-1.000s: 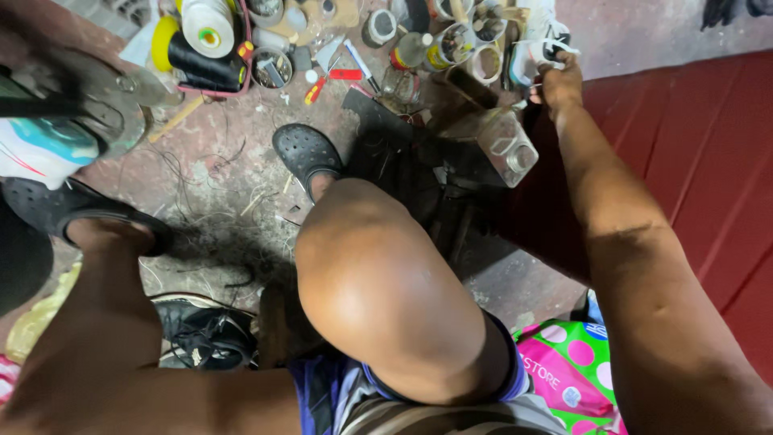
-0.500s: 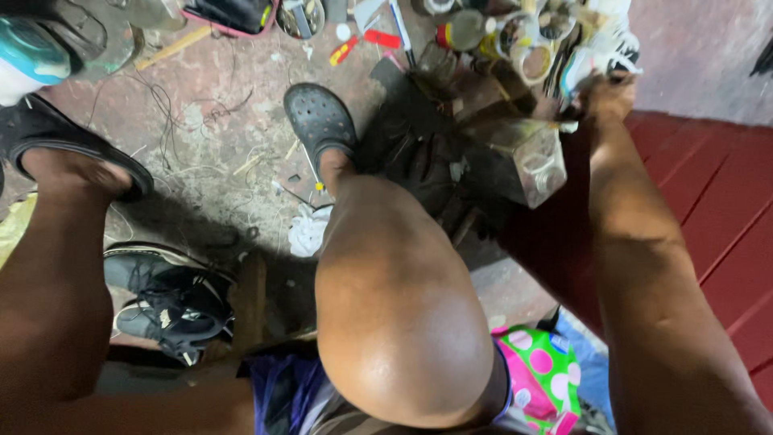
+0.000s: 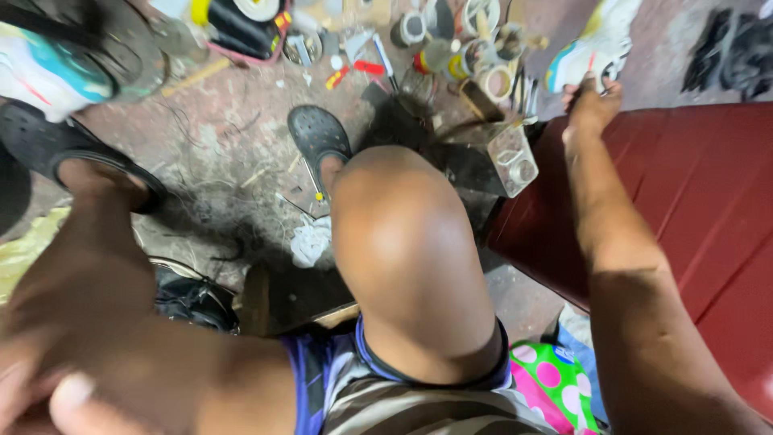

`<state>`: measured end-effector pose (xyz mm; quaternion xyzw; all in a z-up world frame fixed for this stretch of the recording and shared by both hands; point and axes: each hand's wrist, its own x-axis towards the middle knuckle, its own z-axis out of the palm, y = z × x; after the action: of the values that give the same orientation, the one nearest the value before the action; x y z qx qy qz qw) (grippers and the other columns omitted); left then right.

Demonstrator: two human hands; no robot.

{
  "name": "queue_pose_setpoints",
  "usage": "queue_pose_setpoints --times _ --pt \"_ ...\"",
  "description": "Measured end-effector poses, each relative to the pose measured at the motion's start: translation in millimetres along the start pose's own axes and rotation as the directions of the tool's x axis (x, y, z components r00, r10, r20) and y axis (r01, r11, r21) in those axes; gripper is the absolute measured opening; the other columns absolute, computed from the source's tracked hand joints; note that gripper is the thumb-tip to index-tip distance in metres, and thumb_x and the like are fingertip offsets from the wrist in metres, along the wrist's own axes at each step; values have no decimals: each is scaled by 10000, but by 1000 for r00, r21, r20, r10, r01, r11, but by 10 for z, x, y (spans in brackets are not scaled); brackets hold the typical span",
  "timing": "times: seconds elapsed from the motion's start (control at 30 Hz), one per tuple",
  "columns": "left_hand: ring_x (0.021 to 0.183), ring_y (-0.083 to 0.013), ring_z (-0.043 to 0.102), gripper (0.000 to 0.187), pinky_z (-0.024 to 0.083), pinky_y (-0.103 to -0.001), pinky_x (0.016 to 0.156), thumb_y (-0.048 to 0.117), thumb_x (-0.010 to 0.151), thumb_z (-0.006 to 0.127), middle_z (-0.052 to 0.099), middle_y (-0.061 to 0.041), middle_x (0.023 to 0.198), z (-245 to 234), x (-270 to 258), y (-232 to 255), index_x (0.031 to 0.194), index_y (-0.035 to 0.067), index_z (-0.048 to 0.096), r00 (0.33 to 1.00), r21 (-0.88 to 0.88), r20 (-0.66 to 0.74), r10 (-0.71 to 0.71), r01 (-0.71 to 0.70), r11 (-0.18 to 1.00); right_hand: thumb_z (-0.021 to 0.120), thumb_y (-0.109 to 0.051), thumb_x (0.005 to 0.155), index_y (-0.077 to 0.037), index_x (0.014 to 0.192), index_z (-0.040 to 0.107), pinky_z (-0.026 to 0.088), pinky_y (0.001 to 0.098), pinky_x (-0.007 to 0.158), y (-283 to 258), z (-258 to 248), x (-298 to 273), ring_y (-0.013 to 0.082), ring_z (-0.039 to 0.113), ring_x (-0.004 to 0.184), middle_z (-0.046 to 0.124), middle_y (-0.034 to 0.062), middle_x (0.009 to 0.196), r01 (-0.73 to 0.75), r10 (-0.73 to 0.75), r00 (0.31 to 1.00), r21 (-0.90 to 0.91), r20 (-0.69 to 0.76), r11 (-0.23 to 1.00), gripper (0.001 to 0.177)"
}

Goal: The person cleans a white sneaker by hand, scrubbing the sole and upper with a brush and wiping surfaces with a cloth. They then remove the insole, inspect the shoe interior, and reinsert the insole.

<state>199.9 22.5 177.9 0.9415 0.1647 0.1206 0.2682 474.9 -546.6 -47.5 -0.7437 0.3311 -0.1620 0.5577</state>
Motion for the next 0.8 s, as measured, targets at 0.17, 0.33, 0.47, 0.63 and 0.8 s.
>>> queue_pose_setpoints --times 0.17,0.33,0.47,0.63,0.8 --pt "959 -317 669 367 534 -375 916 -24 944 540 661 -179 1060 167 -237 47 1263 56 701 999 -109 -46 -16 11 994 661 -191 1093 -41 1186 511 447 288 466 -80 -1 -366 156 620 539 746 133 799 181 -179 967 10 180 983 232" --pt "1034 -274 708 241 544 -360 954 17 1034 586 711 -108 1100 291 -350 53 1242 61 699 977 -258 -156 143 -180 949 579 -213 1132 -49 1194 552 465 272 519 -597 82 -1080 154 651 606 728 125 848 164 -214 861 148 461 975 178" --pt "770 -200 543 333 455 -326 699 123 1049 636 565 -104 912 322 -338 69 1365 23 607 980 -804 41 -196 148 576 579 -229 1158 -45 1183 549 453 251 538 -1428 161 -1566 152 634 614 711 144 859 252 -329 721 211 610 944 188" --pt "1012 -202 601 459 568 -350 842 248 1091 549 586 -112 1188 217 -1 56 1492 33 492 976 -984 33 -214 69 164 601 -204 1138 -32 1160 570 462 253 520 -2493 369 -2146 167 622 609 678 144 855 364 -470 499 316 728 876 176" --pt "1329 -313 538 659 556 -437 996 445 1063 443 430 -184 1556 378 530 159 1590 82 287 983 -996 -40 -181 -53 -66 581 -177 1119 -14 1163 585 501 248 527 -2899 774 -2851 154 621 581 672 140 788 124 -512 254 497 821 859 169"
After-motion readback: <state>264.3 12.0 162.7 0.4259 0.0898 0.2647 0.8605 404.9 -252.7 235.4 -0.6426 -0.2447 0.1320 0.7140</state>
